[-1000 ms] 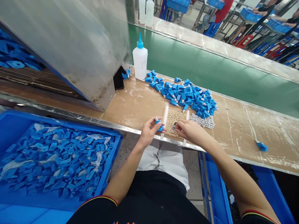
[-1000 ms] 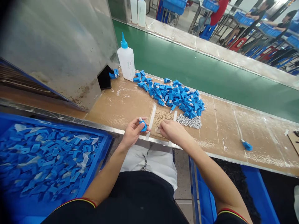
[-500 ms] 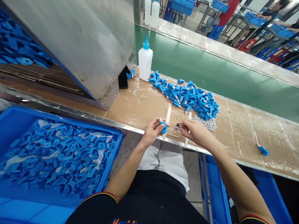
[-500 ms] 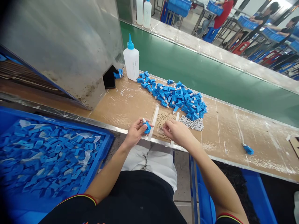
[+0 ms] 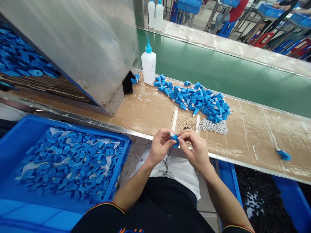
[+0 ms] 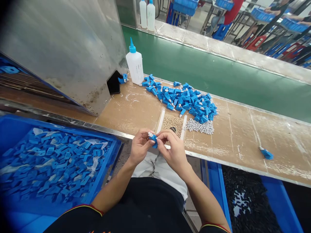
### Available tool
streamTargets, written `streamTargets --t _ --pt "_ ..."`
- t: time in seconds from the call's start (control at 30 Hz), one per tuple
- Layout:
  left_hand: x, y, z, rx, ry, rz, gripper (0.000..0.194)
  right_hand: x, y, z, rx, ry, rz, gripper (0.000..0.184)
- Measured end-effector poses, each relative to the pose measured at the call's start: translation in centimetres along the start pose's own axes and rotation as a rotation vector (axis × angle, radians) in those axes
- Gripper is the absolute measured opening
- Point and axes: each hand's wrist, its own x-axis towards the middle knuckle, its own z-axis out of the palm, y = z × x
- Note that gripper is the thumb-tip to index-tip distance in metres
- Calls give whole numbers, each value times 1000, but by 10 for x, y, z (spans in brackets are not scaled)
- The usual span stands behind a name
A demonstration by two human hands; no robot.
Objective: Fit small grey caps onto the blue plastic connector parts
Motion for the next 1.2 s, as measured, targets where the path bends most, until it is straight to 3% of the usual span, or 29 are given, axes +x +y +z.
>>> streamTargets --t 0.43,0.8,0.97,1.03,1.2 --pt "-4 -9 5 69 -1 29 30 -8 7 -2 25 7 60 12" --pt "-4 -11 -10 186 -61 61 21 -10 10 1 70 -33 84 14" --pt "-5 -9 -15 269 -123 175 17 -22 13 11 167 67 81 6" --pt "-5 -8 -13 249 -123 202 17 -27 14 15 187 125 50 11" --pt "-10 -3 -1 180 -56 83 22 -34 17 20 0 207 12 17"
